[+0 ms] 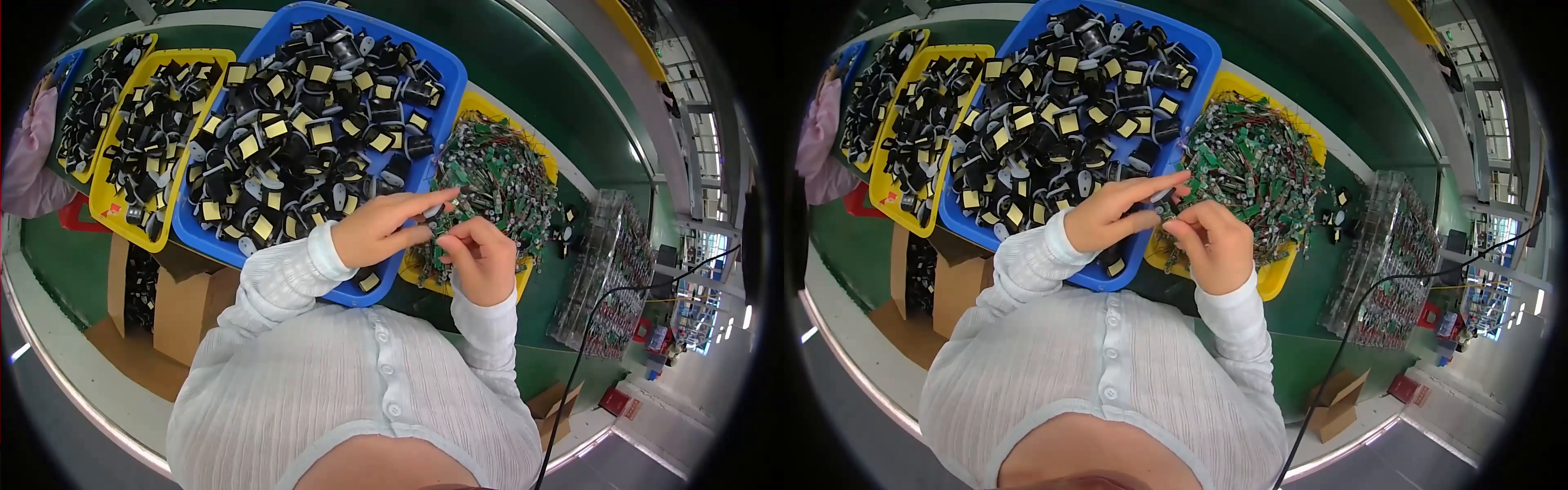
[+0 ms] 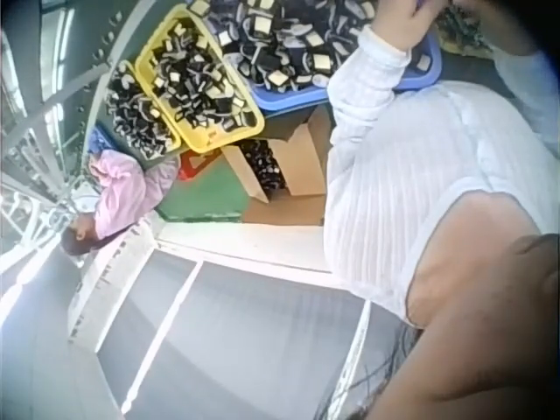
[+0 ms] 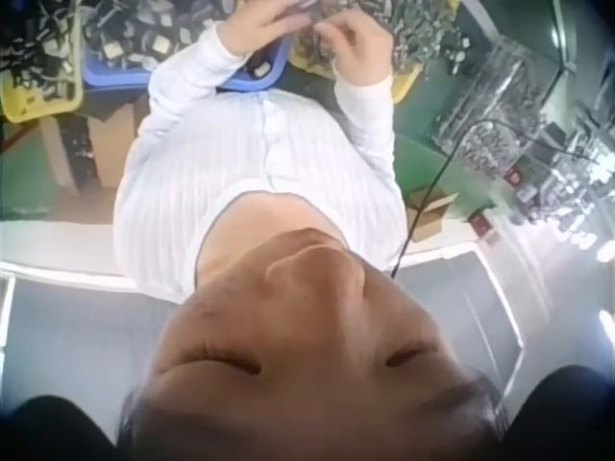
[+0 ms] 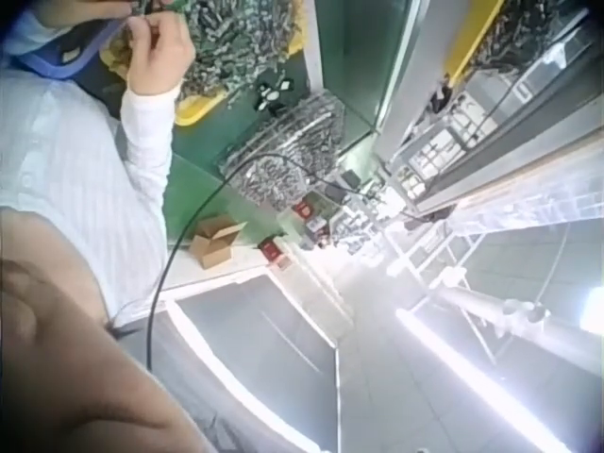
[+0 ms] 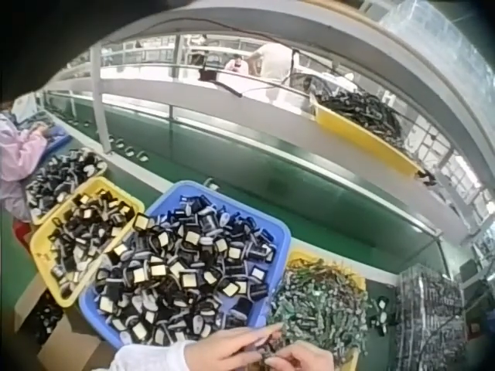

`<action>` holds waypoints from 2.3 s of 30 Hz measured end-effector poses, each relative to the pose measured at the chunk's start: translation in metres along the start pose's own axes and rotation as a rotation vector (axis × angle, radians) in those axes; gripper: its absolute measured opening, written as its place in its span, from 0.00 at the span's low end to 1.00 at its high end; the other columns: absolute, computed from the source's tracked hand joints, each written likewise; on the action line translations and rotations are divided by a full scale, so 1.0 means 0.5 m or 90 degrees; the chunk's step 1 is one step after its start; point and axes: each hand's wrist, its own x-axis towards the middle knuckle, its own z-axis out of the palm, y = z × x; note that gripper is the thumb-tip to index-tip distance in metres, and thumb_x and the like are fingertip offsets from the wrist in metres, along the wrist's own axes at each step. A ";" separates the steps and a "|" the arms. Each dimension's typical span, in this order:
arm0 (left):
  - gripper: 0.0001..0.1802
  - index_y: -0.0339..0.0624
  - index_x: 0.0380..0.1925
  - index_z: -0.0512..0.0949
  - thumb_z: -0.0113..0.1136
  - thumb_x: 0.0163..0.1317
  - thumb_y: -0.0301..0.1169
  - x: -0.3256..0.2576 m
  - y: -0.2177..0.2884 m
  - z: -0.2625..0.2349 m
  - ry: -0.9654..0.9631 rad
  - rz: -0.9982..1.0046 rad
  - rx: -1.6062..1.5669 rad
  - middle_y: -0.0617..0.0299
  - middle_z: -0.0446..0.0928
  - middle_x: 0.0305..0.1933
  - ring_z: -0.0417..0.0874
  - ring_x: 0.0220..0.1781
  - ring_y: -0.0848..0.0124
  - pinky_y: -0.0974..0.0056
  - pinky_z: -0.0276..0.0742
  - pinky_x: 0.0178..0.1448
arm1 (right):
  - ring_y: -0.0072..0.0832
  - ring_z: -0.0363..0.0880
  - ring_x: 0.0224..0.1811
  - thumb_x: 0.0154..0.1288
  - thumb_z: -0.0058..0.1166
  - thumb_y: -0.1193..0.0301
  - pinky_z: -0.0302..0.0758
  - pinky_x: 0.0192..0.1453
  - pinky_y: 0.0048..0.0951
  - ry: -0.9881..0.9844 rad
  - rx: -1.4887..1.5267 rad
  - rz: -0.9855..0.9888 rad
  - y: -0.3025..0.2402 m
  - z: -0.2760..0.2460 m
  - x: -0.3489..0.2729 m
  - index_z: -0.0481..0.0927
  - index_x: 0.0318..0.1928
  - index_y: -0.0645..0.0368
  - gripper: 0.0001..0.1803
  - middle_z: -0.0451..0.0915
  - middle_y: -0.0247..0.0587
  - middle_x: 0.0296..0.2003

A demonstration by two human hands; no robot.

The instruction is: The person assembles small electronic components by attaching a yellow electronic component to a green circuit board by hand.

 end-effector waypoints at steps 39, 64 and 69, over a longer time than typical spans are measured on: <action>0.22 0.39 0.31 0.76 0.58 0.49 0.49 -0.006 -0.029 -0.080 0.458 -0.277 0.884 0.55 0.68 0.56 0.50 0.67 0.52 0.33 0.39 0.62 | 0.32 0.78 0.30 0.49 0.58 0.66 0.73 0.37 0.29 0.126 -0.495 0.060 0.205 -0.143 0.416 0.80 0.29 0.56 0.09 0.80 0.39 0.26; 0.11 0.34 0.34 0.73 0.59 0.51 0.28 0.005 -0.022 -0.037 0.367 0.117 0.322 0.57 0.68 0.32 0.71 0.36 0.64 0.67 0.70 0.35 | 0.39 0.72 0.39 0.41 0.56 0.79 0.71 0.43 0.37 -0.184 -0.477 -0.284 0.170 -0.099 0.285 0.78 0.29 0.55 0.10 0.75 0.40 0.31; 0.14 0.33 0.38 0.71 0.57 0.55 0.30 0.007 -0.017 -0.025 0.331 0.028 0.068 0.58 0.67 0.33 0.72 0.35 0.70 0.70 0.69 0.35 | 0.39 0.72 0.40 0.41 0.59 0.76 0.71 0.42 0.37 -0.159 -0.466 -0.304 0.180 -0.109 0.274 0.77 0.29 0.56 0.10 0.75 0.39 0.33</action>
